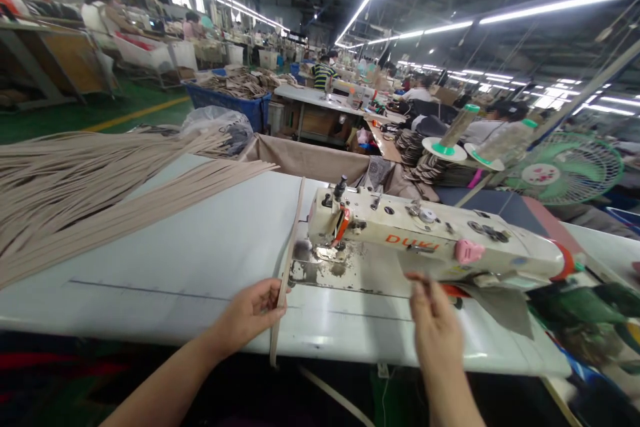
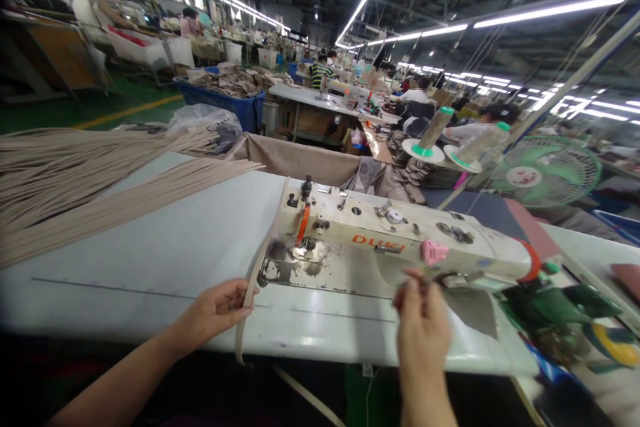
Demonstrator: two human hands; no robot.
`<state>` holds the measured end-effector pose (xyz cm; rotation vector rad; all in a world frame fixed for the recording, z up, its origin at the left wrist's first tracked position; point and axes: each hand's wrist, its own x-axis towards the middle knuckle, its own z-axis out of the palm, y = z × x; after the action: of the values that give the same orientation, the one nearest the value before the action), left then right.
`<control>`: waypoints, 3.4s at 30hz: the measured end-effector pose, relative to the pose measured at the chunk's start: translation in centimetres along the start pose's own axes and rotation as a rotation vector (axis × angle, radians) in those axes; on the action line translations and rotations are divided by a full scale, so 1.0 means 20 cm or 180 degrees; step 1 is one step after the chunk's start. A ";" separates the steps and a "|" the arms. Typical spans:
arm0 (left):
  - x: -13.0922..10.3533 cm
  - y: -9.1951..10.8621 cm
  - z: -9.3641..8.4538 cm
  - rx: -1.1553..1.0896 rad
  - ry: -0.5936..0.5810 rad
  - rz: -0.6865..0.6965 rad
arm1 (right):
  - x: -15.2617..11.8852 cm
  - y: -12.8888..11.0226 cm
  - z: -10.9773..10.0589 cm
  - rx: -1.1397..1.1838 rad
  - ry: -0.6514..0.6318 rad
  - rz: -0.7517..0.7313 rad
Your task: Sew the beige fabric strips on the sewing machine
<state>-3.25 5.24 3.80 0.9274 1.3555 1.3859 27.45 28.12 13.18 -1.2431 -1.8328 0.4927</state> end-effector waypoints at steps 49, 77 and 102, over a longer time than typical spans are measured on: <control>-0.19 0.08 -0.02 -0.0365 0.0780 -0.0538 | -0.46 -0.48 0.49 0.0146 -0.2850 -0.0292; -0.24 0.12 0.01 -0.0607 0.0143 -0.0134 | -0.64 -0.59 0.62 -0.0259 -0.2026 -0.1501; -0.22 0.14 0.04 -0.1418 0.0298 -0.0376 | -0.61 -0.55 0.60 0.0022 -0.1703 -0.1253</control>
<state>-1.68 1.37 7.06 0.4848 1.0835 1.5681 13.35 14.12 9.13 -0.7496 -2.4498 0.6473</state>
